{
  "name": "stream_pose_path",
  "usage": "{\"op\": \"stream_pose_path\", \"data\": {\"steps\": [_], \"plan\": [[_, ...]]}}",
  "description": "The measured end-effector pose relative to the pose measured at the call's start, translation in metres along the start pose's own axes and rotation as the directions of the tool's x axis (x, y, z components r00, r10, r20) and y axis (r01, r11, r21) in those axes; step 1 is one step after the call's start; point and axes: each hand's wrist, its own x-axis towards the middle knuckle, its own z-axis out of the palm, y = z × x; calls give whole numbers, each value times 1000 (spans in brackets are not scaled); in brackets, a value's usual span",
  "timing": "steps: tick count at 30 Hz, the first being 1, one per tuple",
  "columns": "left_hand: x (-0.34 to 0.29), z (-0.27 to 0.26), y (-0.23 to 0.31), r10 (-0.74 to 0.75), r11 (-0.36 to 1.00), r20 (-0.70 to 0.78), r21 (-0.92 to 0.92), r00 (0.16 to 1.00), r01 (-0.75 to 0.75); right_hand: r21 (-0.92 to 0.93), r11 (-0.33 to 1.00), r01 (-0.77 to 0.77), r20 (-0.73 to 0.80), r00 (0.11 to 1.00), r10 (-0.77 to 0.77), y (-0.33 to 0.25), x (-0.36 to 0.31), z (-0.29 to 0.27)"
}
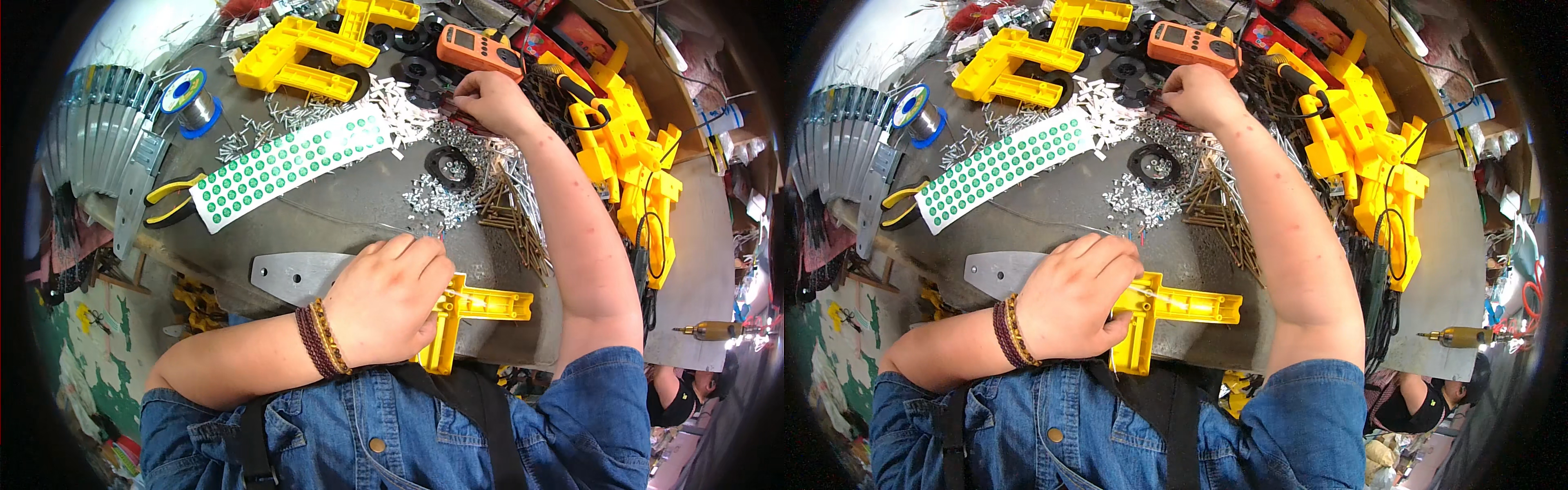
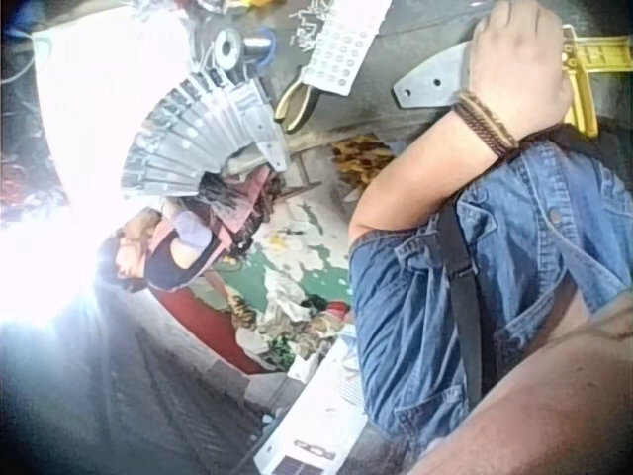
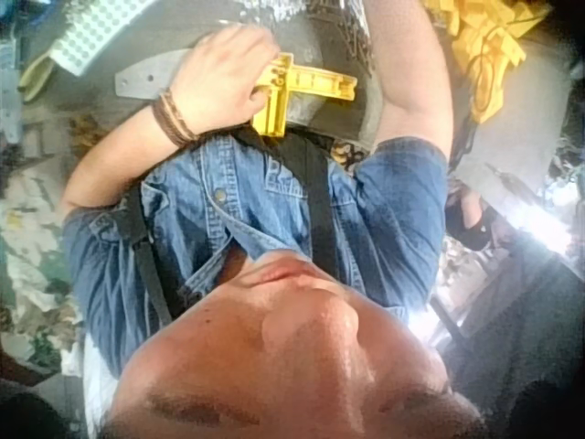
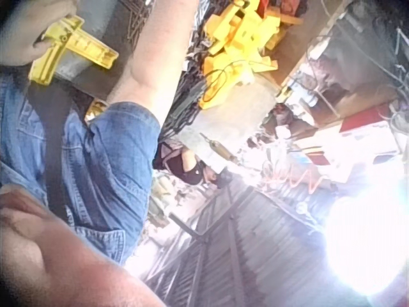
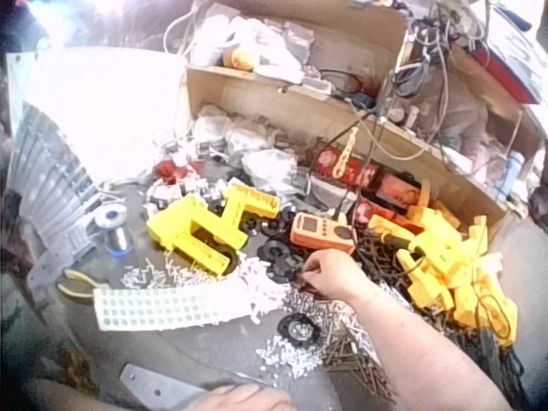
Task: Assembling a yellow plastic housing for an electronic device, including wiring and soldering.
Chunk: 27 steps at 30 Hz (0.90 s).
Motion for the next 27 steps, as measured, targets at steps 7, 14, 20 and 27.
{"op": "stream_pose_path", "data": {"steps": [7, 14, 20, 27], "plan": [[-2, 2, -3, 22, 1000, 3, 20, 1000, -22, -93, 994, -58, 104, 992, 68, -4, 2, 3], [-5, 5, -4, 26, 1000, -38, 1, 999, -26, -47, 999, -26, 82, 996, 29, -5, 0, -6], [-4, 4, -4, 41, 999, -30, 0, 999, -41, -256, 964, -72, 87, 991, 98, -20, 1, 0], [-5, 4, -4, 35, 999, -45, -9, 998, -35, -261, 960, 103, -112, 984, -136, -16, -2, -14]]}}
